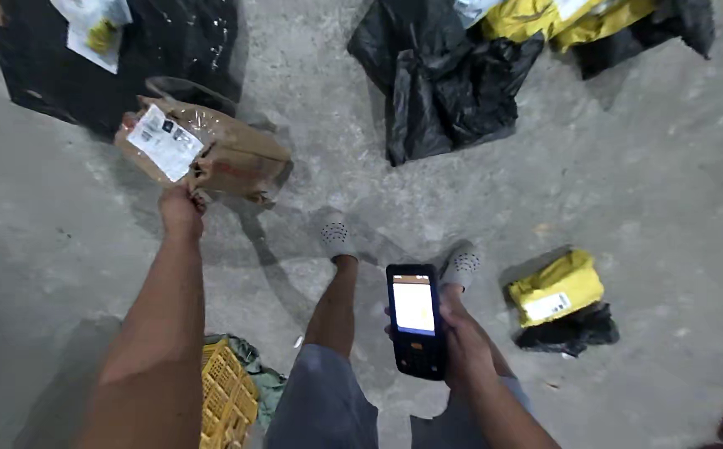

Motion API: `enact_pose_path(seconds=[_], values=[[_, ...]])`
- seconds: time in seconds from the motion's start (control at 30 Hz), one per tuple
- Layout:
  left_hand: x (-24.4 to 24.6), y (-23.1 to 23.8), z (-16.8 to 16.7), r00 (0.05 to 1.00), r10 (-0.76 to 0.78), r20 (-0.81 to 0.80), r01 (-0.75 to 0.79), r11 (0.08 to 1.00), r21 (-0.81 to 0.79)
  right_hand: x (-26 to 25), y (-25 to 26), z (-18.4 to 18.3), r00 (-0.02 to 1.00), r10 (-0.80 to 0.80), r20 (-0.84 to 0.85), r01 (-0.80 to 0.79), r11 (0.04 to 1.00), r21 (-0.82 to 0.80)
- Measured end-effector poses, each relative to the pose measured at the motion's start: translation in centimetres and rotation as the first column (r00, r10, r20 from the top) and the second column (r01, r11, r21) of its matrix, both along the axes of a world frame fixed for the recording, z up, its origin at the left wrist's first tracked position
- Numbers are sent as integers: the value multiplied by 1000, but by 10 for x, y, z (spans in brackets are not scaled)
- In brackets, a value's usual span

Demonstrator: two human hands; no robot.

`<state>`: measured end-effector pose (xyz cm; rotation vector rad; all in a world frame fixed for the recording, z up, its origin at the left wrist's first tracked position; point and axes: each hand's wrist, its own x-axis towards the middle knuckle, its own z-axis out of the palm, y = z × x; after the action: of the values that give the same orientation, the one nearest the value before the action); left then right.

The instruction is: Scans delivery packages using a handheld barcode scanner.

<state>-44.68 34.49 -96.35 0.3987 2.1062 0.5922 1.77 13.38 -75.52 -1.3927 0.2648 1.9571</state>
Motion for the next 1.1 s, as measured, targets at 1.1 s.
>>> enact_pose_path(seconds=[1.1], values=[[660, 64, -176, -178, -950, -258, 904, -54, -424, 302, 57, -165, 742, -635, -216, 664, 739, 109]])
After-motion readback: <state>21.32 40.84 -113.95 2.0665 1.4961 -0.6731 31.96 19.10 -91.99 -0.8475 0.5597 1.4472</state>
